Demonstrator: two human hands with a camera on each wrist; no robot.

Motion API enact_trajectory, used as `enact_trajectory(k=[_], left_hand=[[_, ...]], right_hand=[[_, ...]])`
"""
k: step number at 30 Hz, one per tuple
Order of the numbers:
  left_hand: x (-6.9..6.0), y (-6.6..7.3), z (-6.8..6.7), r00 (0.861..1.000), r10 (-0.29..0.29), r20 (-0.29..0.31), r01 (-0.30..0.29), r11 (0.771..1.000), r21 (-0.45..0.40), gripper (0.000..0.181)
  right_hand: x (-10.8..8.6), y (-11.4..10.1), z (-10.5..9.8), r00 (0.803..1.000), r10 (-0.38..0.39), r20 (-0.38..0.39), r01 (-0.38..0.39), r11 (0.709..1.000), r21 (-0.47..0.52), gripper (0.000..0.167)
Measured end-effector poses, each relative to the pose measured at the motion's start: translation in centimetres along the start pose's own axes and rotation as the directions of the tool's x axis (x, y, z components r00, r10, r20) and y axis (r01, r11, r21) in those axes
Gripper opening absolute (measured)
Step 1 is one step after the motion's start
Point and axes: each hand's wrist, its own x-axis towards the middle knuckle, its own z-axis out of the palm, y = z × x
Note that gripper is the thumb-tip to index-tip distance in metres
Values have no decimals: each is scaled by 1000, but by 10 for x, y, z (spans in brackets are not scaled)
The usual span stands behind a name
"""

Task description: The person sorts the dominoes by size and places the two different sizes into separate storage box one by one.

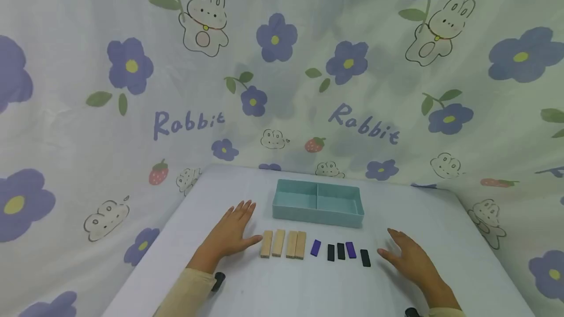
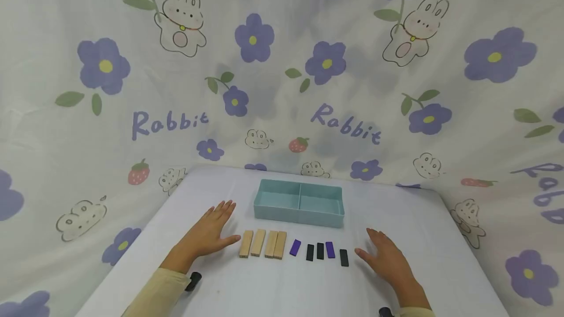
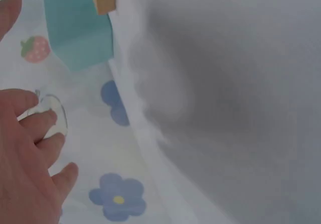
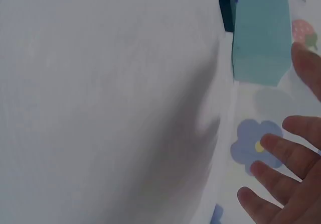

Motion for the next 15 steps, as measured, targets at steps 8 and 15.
enact_trajectory(k=[8, 15], left_hand=[[18, 5, 2, 999, 15, 32, -14, 1000, -17, 94], [42, 2, 3, 999, 31, 39, -32, 999, 18, 93]], right_hand=[[8, -7, 10, 998, 68, 13, -69, 992, 102, 63], [13, -18, 16, 998, 65, 20, -67, 992, 109, 57]])
